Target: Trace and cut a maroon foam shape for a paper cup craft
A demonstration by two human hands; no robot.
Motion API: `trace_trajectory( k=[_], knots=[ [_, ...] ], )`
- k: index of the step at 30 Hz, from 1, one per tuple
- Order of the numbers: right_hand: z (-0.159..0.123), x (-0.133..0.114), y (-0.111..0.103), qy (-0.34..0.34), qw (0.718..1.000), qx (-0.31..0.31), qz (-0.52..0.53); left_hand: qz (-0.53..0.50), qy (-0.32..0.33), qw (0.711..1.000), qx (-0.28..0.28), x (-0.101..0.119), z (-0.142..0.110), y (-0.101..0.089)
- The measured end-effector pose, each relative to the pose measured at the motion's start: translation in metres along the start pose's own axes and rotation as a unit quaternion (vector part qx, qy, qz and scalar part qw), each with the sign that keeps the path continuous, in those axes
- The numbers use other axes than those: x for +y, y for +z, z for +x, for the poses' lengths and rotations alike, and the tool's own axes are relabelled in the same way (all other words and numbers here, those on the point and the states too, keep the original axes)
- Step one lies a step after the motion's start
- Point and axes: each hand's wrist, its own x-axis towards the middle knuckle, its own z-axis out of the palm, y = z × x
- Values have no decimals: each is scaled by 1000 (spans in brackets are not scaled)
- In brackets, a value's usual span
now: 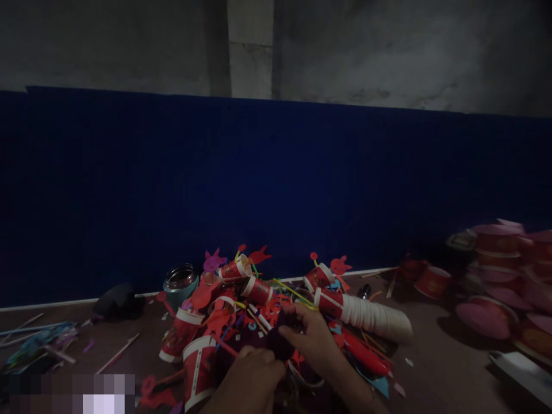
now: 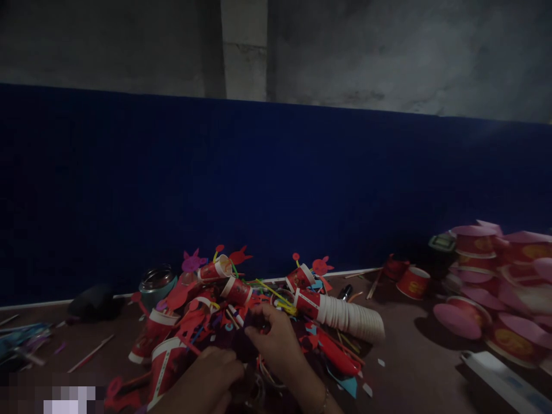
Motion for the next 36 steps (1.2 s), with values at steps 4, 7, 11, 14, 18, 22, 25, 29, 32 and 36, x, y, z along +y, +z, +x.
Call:
trace_trajectory(
  k=[4, 7, 11, 14, 18, 22, 25, 29, 32, 36],
  knots=[
    [0, 2, -2, -15, 999, 1, -36, -13, -33, 998, -43, 16, -1, -16],
    [-1, 3, -3, -13, 1000, -16, -12, -138, -54, 986, 74, 27, -4, -32],
    [-5, -3, -1, 6, 998, -41, 38, -186, -132, 950, 215, 23, 2, -35],
    [-8, -8, 1, 30, 996, -43, 67, -248, -139, 940, 187, 17, 6, -31],
    [-9, -15, 0, 34, 996, -34, 71, -305, -142, 923, 187, 17, 7, -36],
    [-9, -20, -3, 37, 989, -52, 130, -308, -164, 911, 219, 10, 7, -41],
    [-7, -19, -6, 36, 988, -24, 148, -282, -173, 909, 253, -4, 10, -41],
    [-1, -11, -11, 42, 996, 17, 71, -263, -189, 900, 292, -28, 12, -42],
    [2, -5, -16, 37, 999, 29, -6, -274, -213, 883, 317, -41, 12, -44],
    [0, 0, -18, 6, 987, -7, -161, -286, -232, 877, 310, -49, 12, -47]
  ],
)
